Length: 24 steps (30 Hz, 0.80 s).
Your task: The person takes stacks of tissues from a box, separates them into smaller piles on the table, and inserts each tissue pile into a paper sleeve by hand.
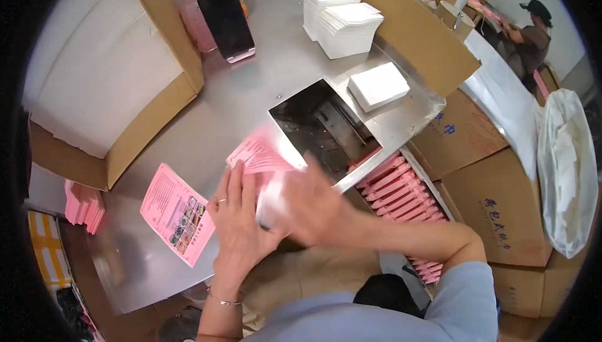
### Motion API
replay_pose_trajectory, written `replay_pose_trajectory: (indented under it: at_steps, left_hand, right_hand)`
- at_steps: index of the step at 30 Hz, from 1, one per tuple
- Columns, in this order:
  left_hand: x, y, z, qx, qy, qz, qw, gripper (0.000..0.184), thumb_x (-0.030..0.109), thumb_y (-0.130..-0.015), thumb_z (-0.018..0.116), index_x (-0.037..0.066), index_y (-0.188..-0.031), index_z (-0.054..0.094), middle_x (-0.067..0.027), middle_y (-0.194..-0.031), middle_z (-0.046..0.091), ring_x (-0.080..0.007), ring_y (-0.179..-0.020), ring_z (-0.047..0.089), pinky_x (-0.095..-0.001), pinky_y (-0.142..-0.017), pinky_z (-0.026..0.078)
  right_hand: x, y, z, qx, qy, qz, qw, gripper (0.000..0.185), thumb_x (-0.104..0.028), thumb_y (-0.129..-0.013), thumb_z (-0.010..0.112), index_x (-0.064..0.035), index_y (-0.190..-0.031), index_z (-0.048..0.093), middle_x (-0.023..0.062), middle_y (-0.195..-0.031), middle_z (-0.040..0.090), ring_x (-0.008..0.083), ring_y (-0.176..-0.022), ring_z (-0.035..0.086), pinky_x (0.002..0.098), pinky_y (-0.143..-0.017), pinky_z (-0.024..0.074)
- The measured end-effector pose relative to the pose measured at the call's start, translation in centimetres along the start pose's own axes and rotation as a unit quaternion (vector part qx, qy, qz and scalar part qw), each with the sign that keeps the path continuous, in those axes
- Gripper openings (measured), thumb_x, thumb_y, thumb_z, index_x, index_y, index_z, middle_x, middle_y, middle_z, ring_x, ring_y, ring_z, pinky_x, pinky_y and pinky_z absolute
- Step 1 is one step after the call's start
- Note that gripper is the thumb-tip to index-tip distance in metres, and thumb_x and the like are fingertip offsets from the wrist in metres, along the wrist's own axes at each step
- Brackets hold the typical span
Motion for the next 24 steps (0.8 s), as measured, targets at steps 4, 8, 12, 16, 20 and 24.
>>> replay_pose_trajectory:
  at_steps: [4, 8, 12, 16, 20, 24]
  left_hand:
    - [2.8, -1.8, 1.4, 0.08, 0.054, 0.007, 0.995, 0.088, 0.035, -0.066, 0.081, 0.008, -0.142, 0.048, -0.0238, -0.154, 0.038, -0.0462, -0.143, 0.031, -0.0588, -0.106, 0.028]
    - [0.3, 0.0, 0.6, 0.027, -0.097, 0.014, 0.995, 0.063, 0.038, -0.077, 0.074, 0.015, -0.134, 0.059, -0.0274, -0.153, 0.036, -0.0481, -0.139, 0.034, -0.06, -0.099, 0.031]
    - [2.0, -0.8, 0.2, 0.012, -0.101, -0.075, 0.992, 0.064, 0.051, -0.078, 0.075, 0.014, -0.129, 0.063, -0.022, -0.129, 0.05, -0.0399, -0.111, 0.047, -0.051, -0.085, 0.034]
    - [1.5, -1.0, 0.2, 0.144, -0.129, 0.014, 0.981, 0.07, 0.058, -0.074, 0.077, 0.008, -0.121, 0.064, -0.0196, -0.121, 0.052, -0.0354, -0.099, 0.046, -0.0467, -0.08, 0.035]
    - [1.7, -1.0, -1.1, 0.044, -0.142, 0.011, 0.989, 0.07, 0.058, -0.072, 0.079, 0.006, -0.116, 0.064, -0.0191, -0.121, 0.052, -0.0355, -0.1, 0.046, -0.0477, -0.081, 0.035]
    - [2.5, -0.6, -0.1, -0.02, -0.107, -0.015, 0.994, 0.054, 0.041, -0.082, 0.072, 0.005, -0.12, 0.062, -0.0206, -0.117, 0.052, -0.0392, -0.109, 0.047, -0.051, -0.088, 0.038]
  right_hand:
    - [3.6, -4.9, 1.9, -0.321, 0.177, 0.151, 0.918, 0.01, -0.009, -0.075, 0.065, -0.0037, -0.082, 0.063, 0.0102, -0.083, 0.059, 0.028, -0.084, 0.063, 0.0647, -0.102, 0.0345]
    - [3.8, -2.1, -0.7, -0.006, 0.03, 0.137, 0.99, 0.023, -0.005, -0.074, 0.065, 0.0007, -0.095, 0.062, 0.0148, -0.092, 0.064, 0.0328, -0.086, 0.062, 0.0539, -0.097, 0.0407]
    - [12.1, 1.4, -4.5, -0.017, 0.396, 0.33, 0.857, 0.031, -0.021, -0.086, 0.068, -0.0001, -0.108, 0.063, 0.0125, -0.094, 0.059, 0.0286, -0.097, 0.056, 0.0447, -0.082, 0.0413]
    - [15.4, 4.4, -4.3, 0.006, 0.311, 0.354, 0.882, 0.018, -0.022, -0.088, 0.066, -0.0042, -0.09, 0.069, 0.0104, -0.092, 0.058, 0.0285, -0.096, 0.054, 0.0442, -0.083, 0.0411]
    - [15.9, 4.7, -4.5, 0.036, 0.256, 0.374, 0.891, 0.009, -0.011, -0.088, 0.065, -0.0022, -0.088, 0.069, 0.0117, -0.089, 0.057, 0.0298, -0.085, 0.055, 0.042, -0.074, 0.0464]
    - [16.3, 6.0, -4.9, 0.085, 0.231, 0.353, 0.903, 0.024, -0.001, -0.084, 0.062, -0.0015, -0.108, 0.069, 0.0164, -0.1, 0.063, 0.0348, -0.094, 0.06, 0.0421, -0.082, 0.0493]
Point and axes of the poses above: each hand's wrist, its own y-axis away from the middle knuckle, its own z-axis out of the palm, x = y × z, the point moved 1 cm from there along -y, towards the middle knuckle
